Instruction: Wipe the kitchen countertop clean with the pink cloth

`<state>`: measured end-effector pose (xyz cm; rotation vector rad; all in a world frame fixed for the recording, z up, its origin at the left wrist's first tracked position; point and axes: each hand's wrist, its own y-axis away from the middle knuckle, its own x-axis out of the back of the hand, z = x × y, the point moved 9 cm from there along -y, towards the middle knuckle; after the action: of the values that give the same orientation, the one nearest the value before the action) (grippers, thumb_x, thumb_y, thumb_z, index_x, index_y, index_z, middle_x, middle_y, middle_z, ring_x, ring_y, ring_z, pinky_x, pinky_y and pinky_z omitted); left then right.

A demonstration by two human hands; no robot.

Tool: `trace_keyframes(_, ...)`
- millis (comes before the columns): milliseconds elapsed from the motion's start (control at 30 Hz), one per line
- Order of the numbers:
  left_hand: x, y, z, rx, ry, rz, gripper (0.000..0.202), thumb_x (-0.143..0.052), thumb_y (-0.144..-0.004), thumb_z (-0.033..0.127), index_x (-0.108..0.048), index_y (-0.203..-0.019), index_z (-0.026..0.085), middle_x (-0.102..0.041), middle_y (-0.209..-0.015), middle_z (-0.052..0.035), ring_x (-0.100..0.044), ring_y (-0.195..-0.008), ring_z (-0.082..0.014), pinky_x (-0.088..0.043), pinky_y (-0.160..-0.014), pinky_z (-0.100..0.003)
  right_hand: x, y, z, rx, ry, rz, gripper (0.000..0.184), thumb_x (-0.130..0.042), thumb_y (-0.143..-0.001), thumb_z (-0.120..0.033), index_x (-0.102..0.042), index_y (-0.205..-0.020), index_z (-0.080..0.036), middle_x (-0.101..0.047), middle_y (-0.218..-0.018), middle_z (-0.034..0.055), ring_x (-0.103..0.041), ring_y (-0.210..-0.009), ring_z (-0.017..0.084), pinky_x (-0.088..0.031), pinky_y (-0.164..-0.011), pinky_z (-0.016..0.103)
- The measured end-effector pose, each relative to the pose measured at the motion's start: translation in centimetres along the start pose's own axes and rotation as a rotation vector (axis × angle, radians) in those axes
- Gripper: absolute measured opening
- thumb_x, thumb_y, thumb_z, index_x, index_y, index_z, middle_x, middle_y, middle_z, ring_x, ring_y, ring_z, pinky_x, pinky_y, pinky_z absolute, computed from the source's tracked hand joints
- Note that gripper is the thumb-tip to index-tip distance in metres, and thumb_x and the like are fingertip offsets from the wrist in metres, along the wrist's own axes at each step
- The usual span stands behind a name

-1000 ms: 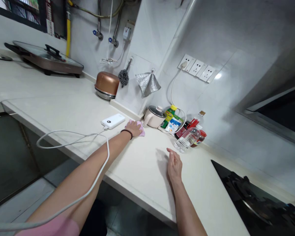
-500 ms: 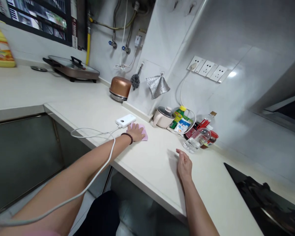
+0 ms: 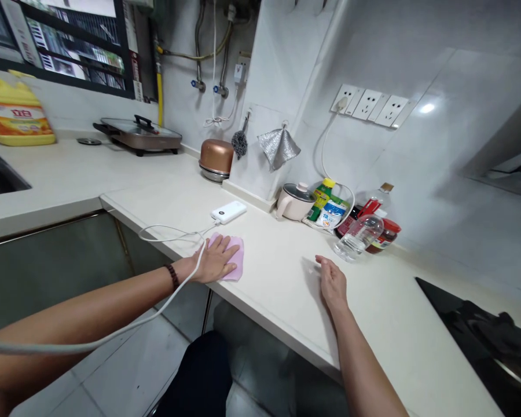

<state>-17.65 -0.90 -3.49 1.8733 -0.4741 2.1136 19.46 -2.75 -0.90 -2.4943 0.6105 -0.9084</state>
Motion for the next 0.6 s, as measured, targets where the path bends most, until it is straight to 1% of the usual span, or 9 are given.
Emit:
trace_keyframes(100,-0.3,-0.1,-0.1,-0.009,-0.010,-0.042,0.067,-0.035,-0.098,0.055,-0.034,-0.159,0.027,-0.027,-0.166,-0.0145,-0.021,-0.153,-0.0392,-0.022,-0.118,-0.060,-0.4,0.1,-0.5,0.001,0.002,-0.012,0.059,-0.039,-0.095,-0.063,-0.076,-0.110,-0.019,-0.074,-0.116,0.0108,-0.064,-0.113,0.027,-0.045,-0.104,0.045)
trace_keyframes(200,-0.4,-2.3,0.4,-0.016,-0.004,-0.073,0.069,-0.032,-0.099,0.058,-0.029,-0.160,0.026,-0.023,-0.168,-0.0140,-0.018,-0.154,-0.0382,-0.020,-0.119,-0.058,-0.7,0.1,-0.7,-0.006,-0.001,-0.027,0.058,-0.039,-0.096,-0.062,-0.076,-0.111,-0.020,-0.074,-0.116,0.0103,-0.064,-0.112,0.026,-0.045,-0.103,0.043)
trace_keyframes(300,-0.4,-6.2,1.5,-0.007,0.037,-0.081,0.071,-0.030,-0.098,0.060,-0.027,-0.160,0.026,-0.021,-0.168,-0.0151,-0.016,-0.154,-0.0396,-0.018,-0.119,-0.059,-0.7,0.1,-0.7,-0.011,0.006,-0.032,0.058,-0.039,-0.096,-0.062,-0.075,-0.111,-0.020,-0.075,-0.115,0.0103,-0.064,-0.112,0.026,-0.044,-0.104,0.043)
trace_keyframes(467,-0.8,-13.8,4.0,0.101,0.076,-0.076,0.074,-0.031,-0.096,0.061,-0.028,-0.159,0.023,-0.021,-0.167,-0.0178,-0.015,-0.153,-0.0430,-0.016,-0.117,-0.063,-0.7,0.0,-0.5,-0.012,0.000,-0.031,0.060,-0.039,-0.095,-0.064,-0.075,-0.111,-0.019,-0.075,-0.114,0.0107,-0.065,-0.110,0.026,-0.045,-0.102,0.042)
trace_keyframes(533,-0.9,-15.9,4.8,0.138,0.086,-0.072,0.075,-0.031,-0.095,0.062,-0.029,-0.158,0.023,-0.021,-0.168,-0.0171,-0.015,-0.153,-0.0432,-0.016,-0.116,-0.064,-0.6,-0.1,-0.3,-0.012,0.001,-0.026,0.061,-0.039,-0.095,-0.065,-0.075,-0.111,-0.020,-0.075,-0.114,0.0107,-0.065,-0.110,0.026,-0.046,-0.102,0.043)
trace_keyframes(600,-1.0,-17.1,5.3,0.159,0.092,-0.060,0.075,-0.030,-0.094,0.063,-0.032,-0.157,0.024,-0.022,-0.167,-0.0166,-0.015,-0.152,-0.0435,-0.016,-0.116,-0.065,-0.5,-0.2,-0.2,-0.019,0.006,-0.021,0.061,-0.038,-0.095,-0.065,-0.075,-0.111,-0.019,-0.075,-0.113,0.0110,-0.065,-0.109,0.027,-0.046,-0.102,0.043)
